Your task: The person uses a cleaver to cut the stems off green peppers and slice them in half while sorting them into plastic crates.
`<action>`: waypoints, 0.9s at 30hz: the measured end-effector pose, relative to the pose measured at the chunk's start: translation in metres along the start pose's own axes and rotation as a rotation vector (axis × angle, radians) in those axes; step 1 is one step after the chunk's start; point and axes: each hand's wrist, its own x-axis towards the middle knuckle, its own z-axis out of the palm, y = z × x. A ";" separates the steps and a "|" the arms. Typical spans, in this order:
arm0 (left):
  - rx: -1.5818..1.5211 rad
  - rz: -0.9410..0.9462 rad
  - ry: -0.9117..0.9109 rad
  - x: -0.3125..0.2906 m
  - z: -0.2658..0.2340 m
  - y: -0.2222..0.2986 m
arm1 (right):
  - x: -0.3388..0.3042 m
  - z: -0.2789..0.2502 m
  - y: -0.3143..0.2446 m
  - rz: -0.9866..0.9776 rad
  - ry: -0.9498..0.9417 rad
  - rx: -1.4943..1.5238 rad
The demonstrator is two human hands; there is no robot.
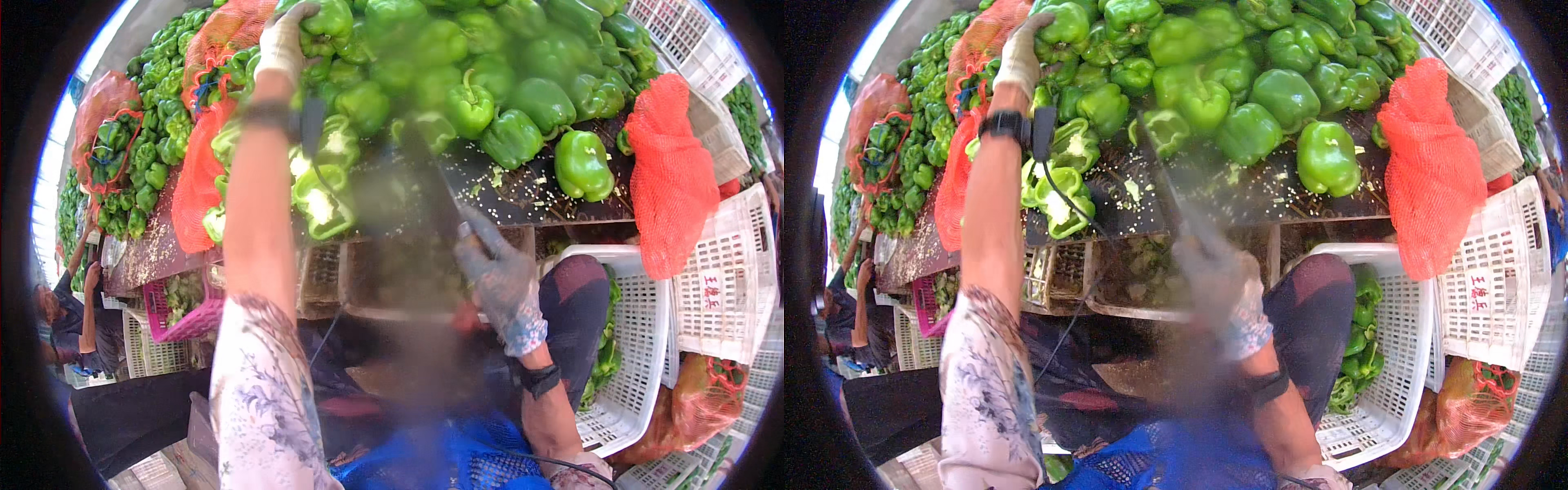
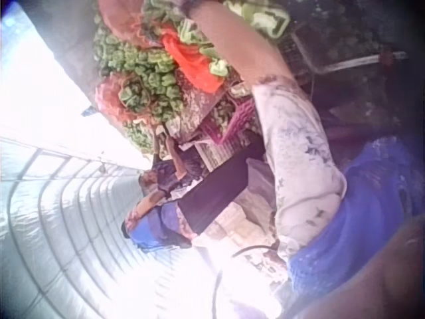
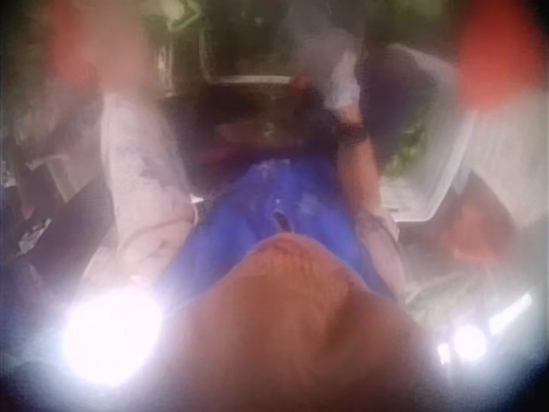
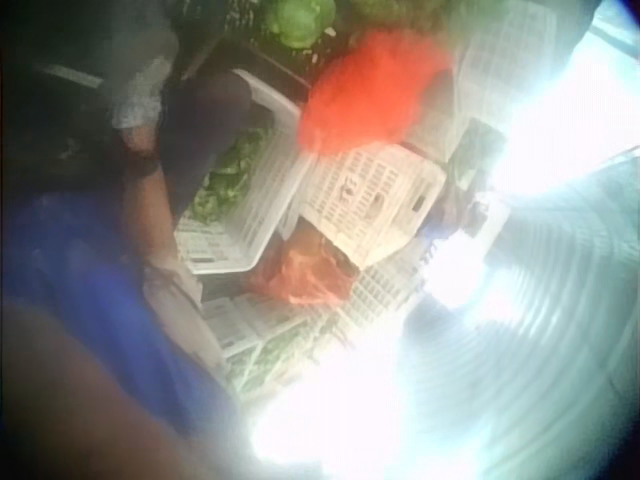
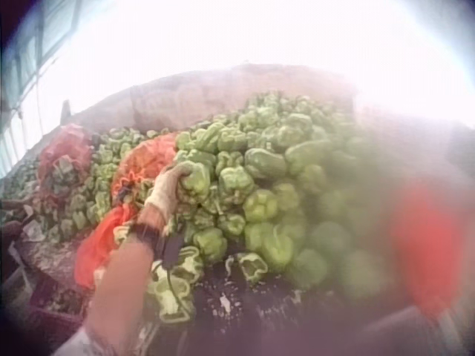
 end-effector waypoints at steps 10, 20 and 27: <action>0.148 0.077 0.040 -0.221 0.061 -0.090 | -0.012 -0.014 -0.023 0.289 0.256 0.479; 0.429 0.155 0.281 -0.268 0.074 -0.103 | -0.026 -0.031 -0.040 -0.065 0.237 0.073; 0.464 0.174 0.302 -0.267 0.074 -0.106 | -0.013 -0.012 -0.018 -0.231 0.302 -0.055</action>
